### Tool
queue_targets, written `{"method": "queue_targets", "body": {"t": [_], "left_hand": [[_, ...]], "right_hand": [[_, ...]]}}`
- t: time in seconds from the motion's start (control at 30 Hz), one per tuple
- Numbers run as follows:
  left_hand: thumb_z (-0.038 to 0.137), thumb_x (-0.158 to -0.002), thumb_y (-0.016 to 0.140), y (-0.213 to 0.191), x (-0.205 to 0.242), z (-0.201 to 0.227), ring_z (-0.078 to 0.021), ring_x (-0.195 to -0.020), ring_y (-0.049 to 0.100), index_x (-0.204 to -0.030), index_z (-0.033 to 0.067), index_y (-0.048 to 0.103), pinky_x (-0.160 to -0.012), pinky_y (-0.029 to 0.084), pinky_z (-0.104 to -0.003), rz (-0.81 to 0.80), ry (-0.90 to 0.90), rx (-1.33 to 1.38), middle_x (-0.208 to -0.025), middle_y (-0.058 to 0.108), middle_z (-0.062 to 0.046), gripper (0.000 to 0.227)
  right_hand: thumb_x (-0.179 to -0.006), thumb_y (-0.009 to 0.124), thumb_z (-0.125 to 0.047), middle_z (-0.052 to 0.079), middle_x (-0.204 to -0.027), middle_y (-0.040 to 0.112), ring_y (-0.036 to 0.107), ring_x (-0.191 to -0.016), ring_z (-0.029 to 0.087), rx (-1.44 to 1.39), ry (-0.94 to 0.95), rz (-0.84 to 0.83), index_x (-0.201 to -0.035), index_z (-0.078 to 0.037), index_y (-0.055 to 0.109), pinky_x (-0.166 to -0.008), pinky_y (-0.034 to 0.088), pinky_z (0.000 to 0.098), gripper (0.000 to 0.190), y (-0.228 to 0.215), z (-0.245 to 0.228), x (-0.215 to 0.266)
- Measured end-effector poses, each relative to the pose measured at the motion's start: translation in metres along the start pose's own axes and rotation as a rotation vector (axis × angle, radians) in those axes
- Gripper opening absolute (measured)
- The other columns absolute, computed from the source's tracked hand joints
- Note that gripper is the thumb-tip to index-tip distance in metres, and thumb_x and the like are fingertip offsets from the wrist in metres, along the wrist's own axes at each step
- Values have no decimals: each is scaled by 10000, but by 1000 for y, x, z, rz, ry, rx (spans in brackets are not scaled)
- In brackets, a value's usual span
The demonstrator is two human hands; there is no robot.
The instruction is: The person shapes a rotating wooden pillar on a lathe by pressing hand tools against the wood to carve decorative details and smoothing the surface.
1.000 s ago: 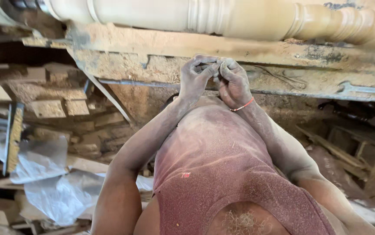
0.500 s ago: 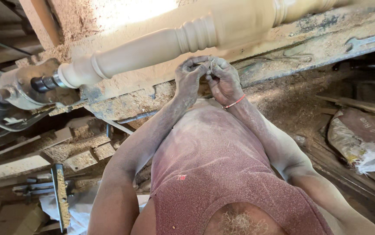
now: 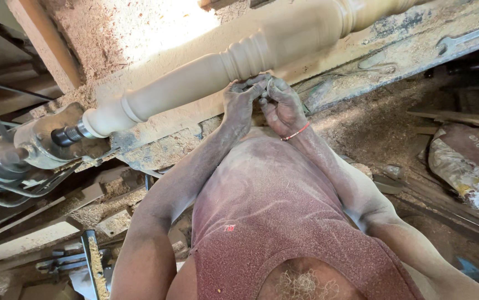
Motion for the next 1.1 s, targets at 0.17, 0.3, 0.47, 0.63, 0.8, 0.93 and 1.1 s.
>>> {"method": "queue_targets", "body": {"t": [0.17,0.3,0.47,0.63,0.8,0.93,1.1], "left_hand": [[-27,-888,759,-1,-3,-3,-148,-905,719,-1081,-28,733,-791,574,-266,3,12,1,-1034,770,-104,195],[-33,-879,765,0,-3,-1,-147,-860,709,-1072,-12,717,-734,563,-282,27,25,10,-1003,759,-90,200],[-34,-873,768,5,-1,1,-144,-865,714,-1083,-9,711,-752,571,-282,22,30,43,-1006,758,-86,219],[-36,-885,769,5,2,5,-151,-882,721,-1072,0,697,-771,580,-289,24,41,88,-999,756,-84,204],[-29,-888,770,2,3,6,-156,-851,718,-1066,-24,709,-733,574,-290,57,19,78,-986,761,-93,187],[-19,-879,777,1,4,7,-147,-842,716,-1077,-8,711,-710,564,-280,57,38,89,-983,758,-79,209],[-1,-889,781,-4,2,6,-113,-732,670,-1055,7,711,-596,516,-254,59,23,74,-916,736,-47,180]], "right_hand": [[-1010,703,-108,71,-1108,709,679,-983,157,-106,25,34,-1252,3,646,-897,567,287,272,-14,9,-5],[-995,693,-125,64,-1061,709,672,-967,169,-104,10,30,-1202,-4,661,-910,554,313,242,-24,14,-9],[-1017,694,-97,71,-1060,707,666,-985,182,-134,-11,38,-1152,-12,669,-928,542,320,161,-30,17,-12],[-978,672,-90,81,-1057,716,681,-1009,198,-144,11,102,-1128,-16,670,-976,556,339,167,-21,16,-9],[-983,667,-64,93,-1062,718,680,-997,205,-190,20,92,-1156,8,671,-960,555,339,188,-16,18,-13],[-964,676,-64,105,-1076,721,685,-999,201,-128,12,43,-1148,23,665,-953,558,324,204,-16,19,-12],[-980,691,-79,71,-1068,720,677,-967,163,-93,5,62,-1171,12,678,-887,550,296,212,-17,23,-13]]}}
Point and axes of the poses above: each hand's wrist, its own x-axis away from the middle knuckle, its own y-axis out of the palm, z = x × y, the point moved 3 cm from there along -x, towards the middle knuckle
